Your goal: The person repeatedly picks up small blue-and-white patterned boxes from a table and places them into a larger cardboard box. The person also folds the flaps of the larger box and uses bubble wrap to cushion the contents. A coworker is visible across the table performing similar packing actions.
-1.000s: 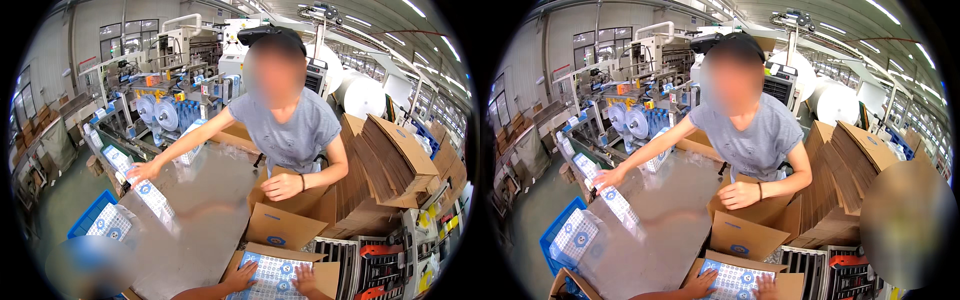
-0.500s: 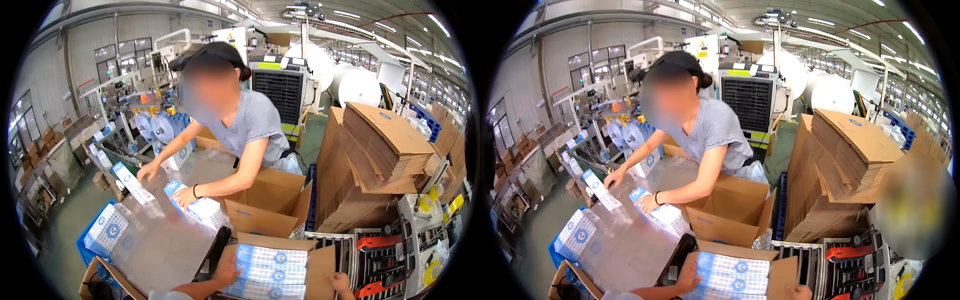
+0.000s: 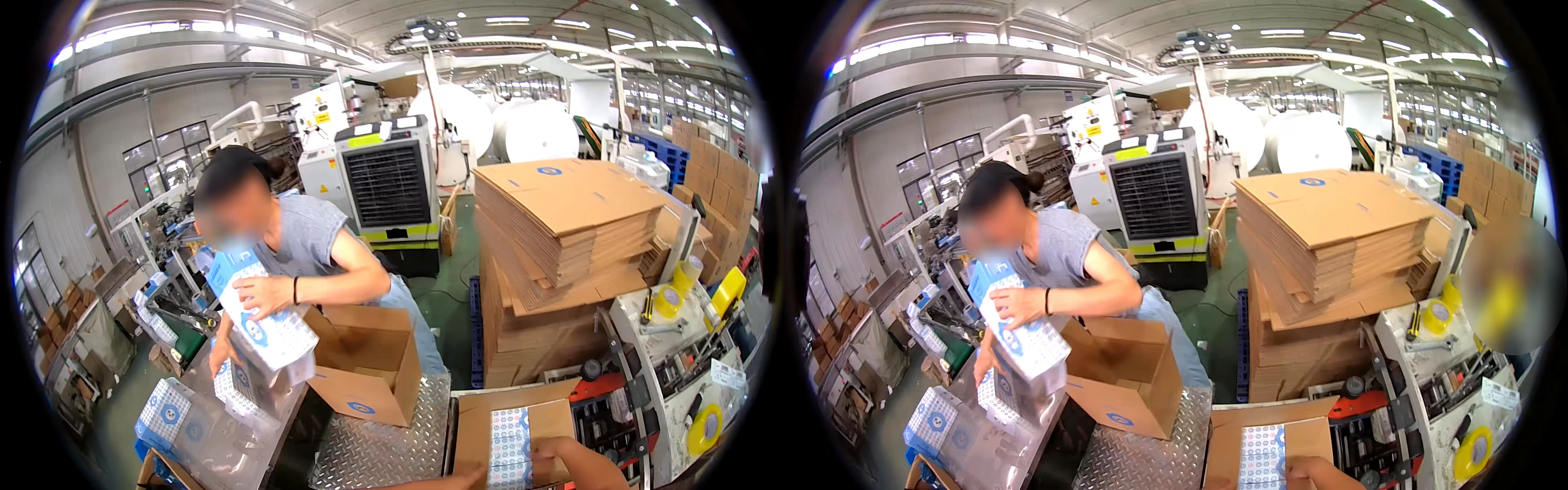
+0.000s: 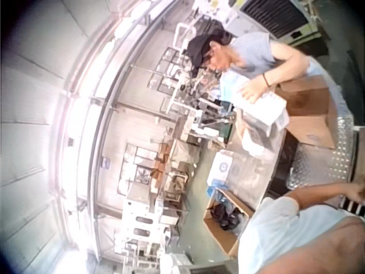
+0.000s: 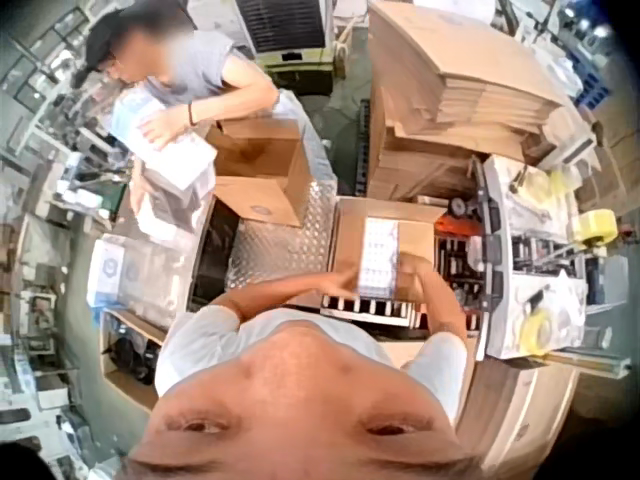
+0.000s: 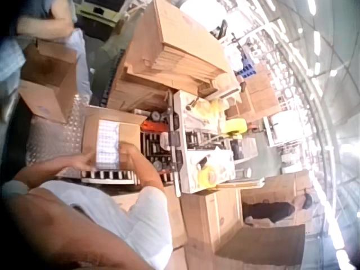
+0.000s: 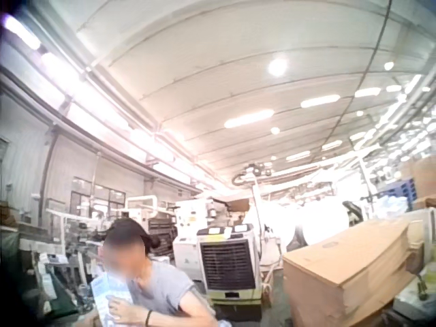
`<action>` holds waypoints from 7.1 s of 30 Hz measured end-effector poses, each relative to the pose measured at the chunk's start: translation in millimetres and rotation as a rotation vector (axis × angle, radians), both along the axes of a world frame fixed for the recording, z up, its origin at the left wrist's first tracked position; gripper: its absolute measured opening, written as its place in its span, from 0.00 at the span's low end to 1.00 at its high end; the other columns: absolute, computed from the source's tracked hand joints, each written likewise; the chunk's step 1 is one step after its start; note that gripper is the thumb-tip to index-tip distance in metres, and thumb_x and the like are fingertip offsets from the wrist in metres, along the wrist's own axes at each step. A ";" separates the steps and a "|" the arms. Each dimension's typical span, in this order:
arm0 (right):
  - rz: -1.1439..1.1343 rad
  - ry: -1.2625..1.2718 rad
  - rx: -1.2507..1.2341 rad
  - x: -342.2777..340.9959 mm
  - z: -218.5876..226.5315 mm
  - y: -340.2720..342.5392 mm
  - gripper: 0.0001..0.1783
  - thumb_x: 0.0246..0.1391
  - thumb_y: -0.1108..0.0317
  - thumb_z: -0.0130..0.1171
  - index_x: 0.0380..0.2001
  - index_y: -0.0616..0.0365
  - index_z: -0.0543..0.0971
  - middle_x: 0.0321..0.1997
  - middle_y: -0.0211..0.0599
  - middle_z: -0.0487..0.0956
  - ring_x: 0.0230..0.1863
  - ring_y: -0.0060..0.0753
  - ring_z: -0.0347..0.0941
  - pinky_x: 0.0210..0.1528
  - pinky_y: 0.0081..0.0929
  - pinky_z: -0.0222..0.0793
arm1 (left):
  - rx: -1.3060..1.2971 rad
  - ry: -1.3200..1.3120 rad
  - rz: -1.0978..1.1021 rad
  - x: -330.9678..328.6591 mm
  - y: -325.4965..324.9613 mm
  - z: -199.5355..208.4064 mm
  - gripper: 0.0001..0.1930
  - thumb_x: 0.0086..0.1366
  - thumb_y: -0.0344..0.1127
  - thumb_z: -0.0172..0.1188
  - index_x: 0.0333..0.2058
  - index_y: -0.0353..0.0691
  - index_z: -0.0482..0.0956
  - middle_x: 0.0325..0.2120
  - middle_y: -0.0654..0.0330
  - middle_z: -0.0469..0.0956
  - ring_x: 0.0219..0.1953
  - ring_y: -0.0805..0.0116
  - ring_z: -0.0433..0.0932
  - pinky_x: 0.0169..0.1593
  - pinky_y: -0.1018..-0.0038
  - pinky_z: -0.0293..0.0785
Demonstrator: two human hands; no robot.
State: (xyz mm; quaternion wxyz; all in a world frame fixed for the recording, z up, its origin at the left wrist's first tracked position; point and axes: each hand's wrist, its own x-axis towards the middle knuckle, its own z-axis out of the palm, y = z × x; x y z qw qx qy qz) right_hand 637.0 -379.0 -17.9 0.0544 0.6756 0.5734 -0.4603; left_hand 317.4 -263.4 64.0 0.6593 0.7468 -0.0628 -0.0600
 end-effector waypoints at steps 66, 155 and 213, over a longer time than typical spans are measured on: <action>-1.201 -1.135 0.753 -351.1 278.6 -194.9 0.18 0.49 0.74 0.56 0.45 0.48 0.77 0.27 0.42 0.79 0.28 0.48 0.76 0.31 0.41 0.72 | 0.308 0.242 0.462 -233.7 141.4 -144.8 0.17 0.57 0.33 0.63 0.46 0.37 0.77 0.42 0.48 0.78 0.44 0.53 0.78 0.47 0.63 0.74; -0.488 1.149 0.323 -276.6 252.6 73.7 0.26 0.64 0.61 0.49 0.61 0.61 0.60 0.51 0.43 0.77 0.45 0.36 0.77 0.45 0.32 0.73 | -0.735 0.421 1.295 -323.5 188.7 43.2 0.47 0.61 0.75 0.33 0.69 0.52 0.40 0.71 0.56 0.37 0.72 0.50 0.34 0.64 0.35 0.30; 1.987 -0.721 -0.232 -1070.5 -59.6 198.5 0.36 0.46 0.53 0.59 0.61 0.48 0.68 0.60 0.45 0.72 0.60 0.44 0.68 0.57 0.34 0.68 | -2.652 0.704 2.537 -667.3 -60.3 -216.7 0.39 0.53 0.58 0.61 0.62 0.48 0.64 0.64 0.44 0.57 0.62 0.43 0.60 0.60 0.51 0.61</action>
